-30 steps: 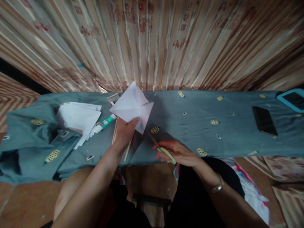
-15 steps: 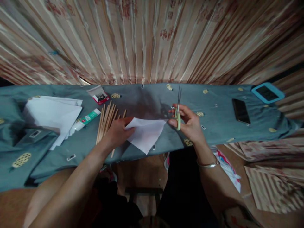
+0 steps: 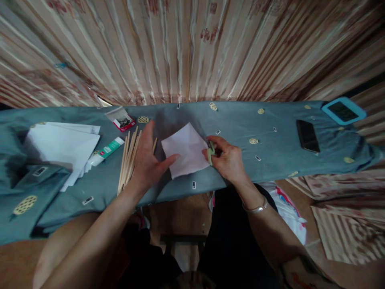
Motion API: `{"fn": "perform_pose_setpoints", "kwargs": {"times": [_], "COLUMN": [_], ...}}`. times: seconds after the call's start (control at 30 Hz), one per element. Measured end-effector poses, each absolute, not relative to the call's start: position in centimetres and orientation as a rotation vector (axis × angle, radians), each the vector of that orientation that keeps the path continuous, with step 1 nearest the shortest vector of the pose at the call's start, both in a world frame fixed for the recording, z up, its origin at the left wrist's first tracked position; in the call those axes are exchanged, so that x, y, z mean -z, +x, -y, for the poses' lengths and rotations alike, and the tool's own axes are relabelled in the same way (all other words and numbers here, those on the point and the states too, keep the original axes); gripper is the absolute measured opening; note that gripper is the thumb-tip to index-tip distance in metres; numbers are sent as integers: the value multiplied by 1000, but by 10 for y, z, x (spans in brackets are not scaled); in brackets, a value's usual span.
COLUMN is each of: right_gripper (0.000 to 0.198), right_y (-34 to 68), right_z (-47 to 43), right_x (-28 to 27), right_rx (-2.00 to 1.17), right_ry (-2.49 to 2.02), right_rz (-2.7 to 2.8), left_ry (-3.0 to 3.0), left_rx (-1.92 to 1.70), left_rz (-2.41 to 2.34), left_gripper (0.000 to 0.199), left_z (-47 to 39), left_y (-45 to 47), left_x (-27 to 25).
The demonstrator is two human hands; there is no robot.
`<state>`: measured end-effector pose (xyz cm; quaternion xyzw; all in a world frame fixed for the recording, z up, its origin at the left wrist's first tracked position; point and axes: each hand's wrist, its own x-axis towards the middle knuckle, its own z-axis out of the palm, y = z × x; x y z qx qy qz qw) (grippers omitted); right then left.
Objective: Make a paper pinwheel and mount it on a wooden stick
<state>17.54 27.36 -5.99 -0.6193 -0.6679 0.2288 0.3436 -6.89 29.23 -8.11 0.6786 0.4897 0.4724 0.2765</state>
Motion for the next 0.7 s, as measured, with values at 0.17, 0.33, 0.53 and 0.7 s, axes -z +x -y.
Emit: {"fn": "perform_pose_setpoints", "kwargs": {"times": [0.17,0.33,0.53,0.7], "right_gripper": [38,42,47,51], "right_y": [173,155,127,121], "right_z": [-284,-284,-274,-276], "right_x": [63,65,74,81], "right_rx": [-502,-610,-954,-1205], "right_ry": [-1656,-1603,-1460,-1342], "right_rz": [1402,1377,1344,1173], "left_ry": [1136,772,617,700], "left_rx": [-1454,-1189,-1273,-1373], "left_rz": [-1157,-923,-981,-1080], "left_gripper": [77,49,45,49], "left_z": [-278,-259,-263,-274], "left_y": [-52,-19,-16,-30], "left_x": [82,86,77,87]}}
